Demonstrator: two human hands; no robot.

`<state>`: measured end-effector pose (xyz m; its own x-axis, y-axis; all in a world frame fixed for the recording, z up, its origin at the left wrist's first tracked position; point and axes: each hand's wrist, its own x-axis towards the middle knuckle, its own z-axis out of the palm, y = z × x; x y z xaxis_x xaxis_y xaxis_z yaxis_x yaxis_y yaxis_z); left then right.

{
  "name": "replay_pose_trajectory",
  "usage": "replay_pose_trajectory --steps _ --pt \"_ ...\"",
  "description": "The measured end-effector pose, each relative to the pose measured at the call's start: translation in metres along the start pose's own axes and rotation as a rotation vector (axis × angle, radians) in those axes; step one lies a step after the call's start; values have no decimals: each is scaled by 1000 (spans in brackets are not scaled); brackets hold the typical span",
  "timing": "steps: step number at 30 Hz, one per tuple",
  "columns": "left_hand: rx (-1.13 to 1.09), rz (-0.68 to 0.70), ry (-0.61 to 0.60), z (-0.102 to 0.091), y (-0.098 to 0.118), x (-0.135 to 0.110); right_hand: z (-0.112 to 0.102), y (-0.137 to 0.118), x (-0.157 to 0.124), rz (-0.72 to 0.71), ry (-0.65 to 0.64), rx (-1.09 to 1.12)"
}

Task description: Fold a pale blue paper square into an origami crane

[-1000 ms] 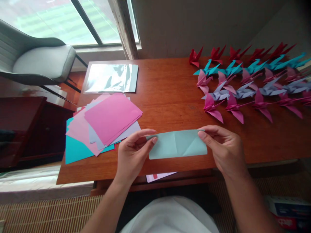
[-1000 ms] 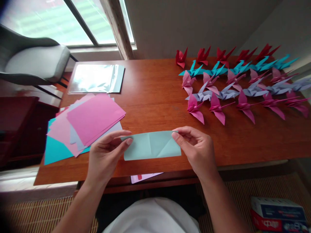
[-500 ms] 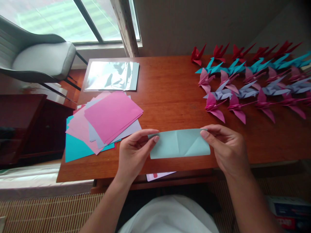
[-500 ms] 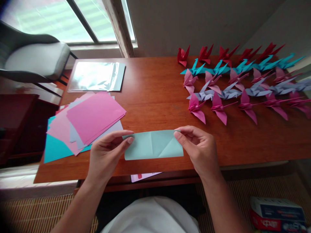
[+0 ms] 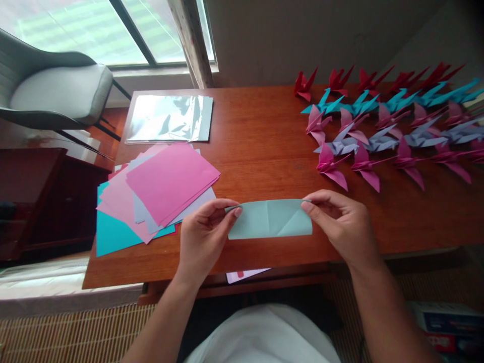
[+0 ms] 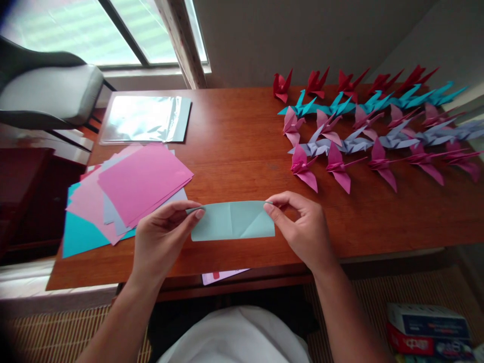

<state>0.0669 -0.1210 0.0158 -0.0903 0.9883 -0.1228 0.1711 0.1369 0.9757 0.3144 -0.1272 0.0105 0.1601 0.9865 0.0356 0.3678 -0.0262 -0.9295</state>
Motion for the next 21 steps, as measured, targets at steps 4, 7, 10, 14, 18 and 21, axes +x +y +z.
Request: replay_pose_trajectory --steps 4,7,10,14,18,21 --pt "207 101 -54 -2 -7 8 0 3 13 -155 -98 -243" --pt "507 237 -72 -1 -10 16 3 7 21 -254 -135 -369" --pt "762 395 -103 1 -9 22 6 13 26 -332 -142 -445" --pt "952 469 -148 1 -6 29 8 17 29 -366 -158 -509" --pt "1046 430 -204 0 -3 32 9 17 30 -368 -185 -544" --pt "1115 414 -242 0 1 33 7 17 32 -357 -208 -564"
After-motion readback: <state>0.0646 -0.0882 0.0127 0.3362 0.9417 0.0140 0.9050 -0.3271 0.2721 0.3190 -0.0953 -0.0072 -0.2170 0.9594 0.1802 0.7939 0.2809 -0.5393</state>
